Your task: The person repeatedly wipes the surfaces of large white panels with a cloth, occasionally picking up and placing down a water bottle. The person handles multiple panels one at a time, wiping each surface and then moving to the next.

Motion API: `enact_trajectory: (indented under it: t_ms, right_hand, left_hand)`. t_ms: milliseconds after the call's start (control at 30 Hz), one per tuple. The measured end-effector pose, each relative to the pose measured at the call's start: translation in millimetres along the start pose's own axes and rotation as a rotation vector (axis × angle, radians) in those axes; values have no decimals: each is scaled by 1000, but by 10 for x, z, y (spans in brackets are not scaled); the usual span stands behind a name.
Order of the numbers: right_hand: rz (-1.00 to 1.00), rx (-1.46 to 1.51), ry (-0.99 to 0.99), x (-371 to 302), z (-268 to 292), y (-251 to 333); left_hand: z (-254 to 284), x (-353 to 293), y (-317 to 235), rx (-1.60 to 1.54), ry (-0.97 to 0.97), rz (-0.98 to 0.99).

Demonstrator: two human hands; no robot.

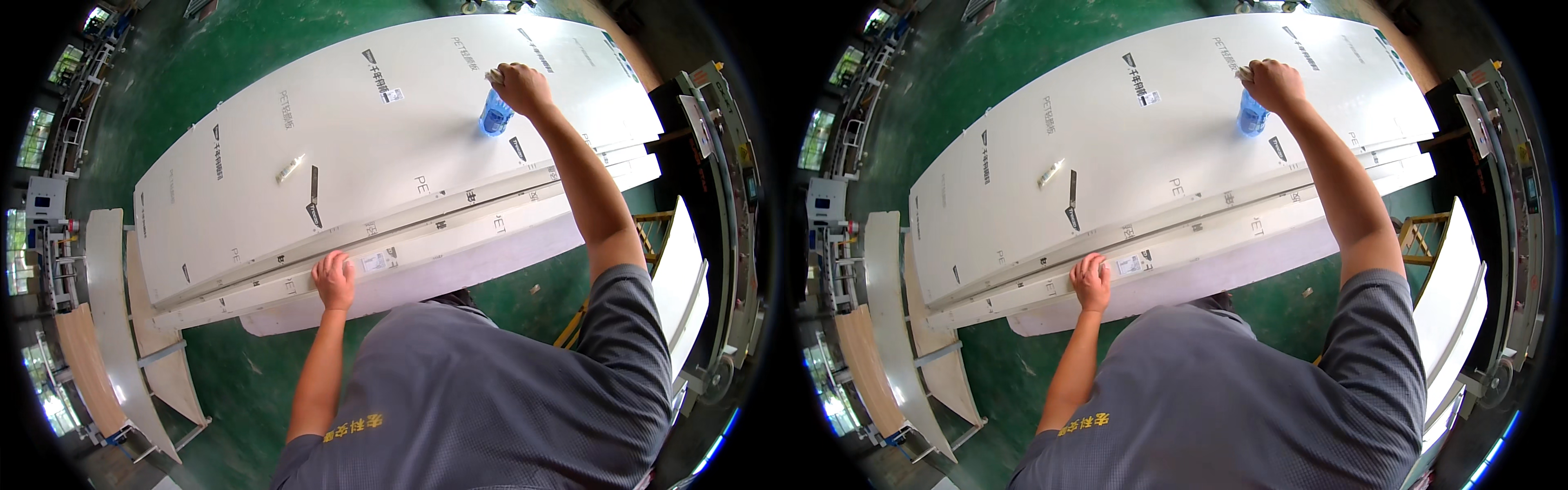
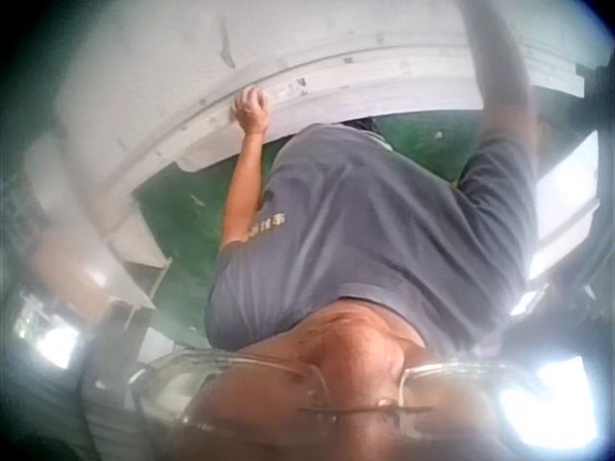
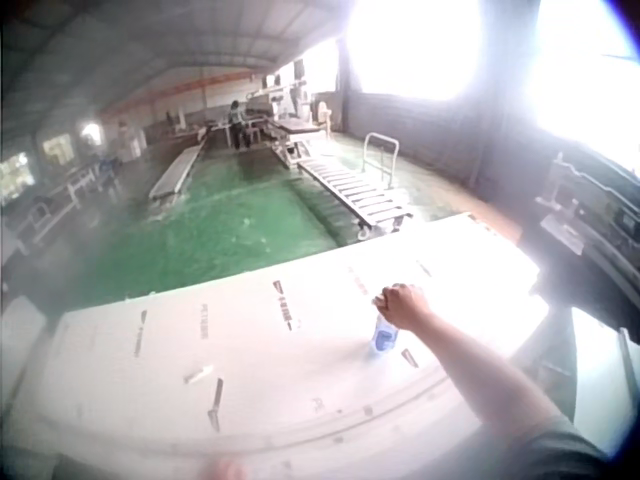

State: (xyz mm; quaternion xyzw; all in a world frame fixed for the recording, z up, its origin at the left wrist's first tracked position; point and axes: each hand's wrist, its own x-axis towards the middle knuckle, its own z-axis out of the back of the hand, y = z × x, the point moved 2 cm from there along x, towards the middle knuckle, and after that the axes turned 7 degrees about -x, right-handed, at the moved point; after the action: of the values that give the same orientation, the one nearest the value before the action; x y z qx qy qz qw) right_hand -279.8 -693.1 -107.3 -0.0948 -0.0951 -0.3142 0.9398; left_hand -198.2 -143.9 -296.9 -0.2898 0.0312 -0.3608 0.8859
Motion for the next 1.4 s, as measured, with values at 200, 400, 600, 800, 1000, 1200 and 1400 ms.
enact_trajectory:
  t_ms: [200, 400, 600, 800, 1000, 1200, 1400]
  right_hand:
    - [-61, -51, -31, -20, 347, -103]
    - [3, 506, -63, -981, 581, 252]
    - [13, 521, 179, -2719, -605, 780]
    - [27, 417, 318, -3095, -647, 2007]
    - [91, 316, 355, -3115, -733, 1559]
    - [63, 295, 258, -3360, -847, 2111]
    - [20, 279, 205, -3312, -851, 1338]
  left_hand:
    - [-35, 29, -19, -17, 5, -29]
    - [16, -52, 25, 4, 13, -60]
    - [9, -14, -29, -12, 43, -66]
    - [24, 0, -20, 32, 53, -80]
    - [81, -31, 11, 22, 85, -82]
    - [52, 13, -32, 37, 93, -105]
    - [92, -77, 28, 25, 96, -131]
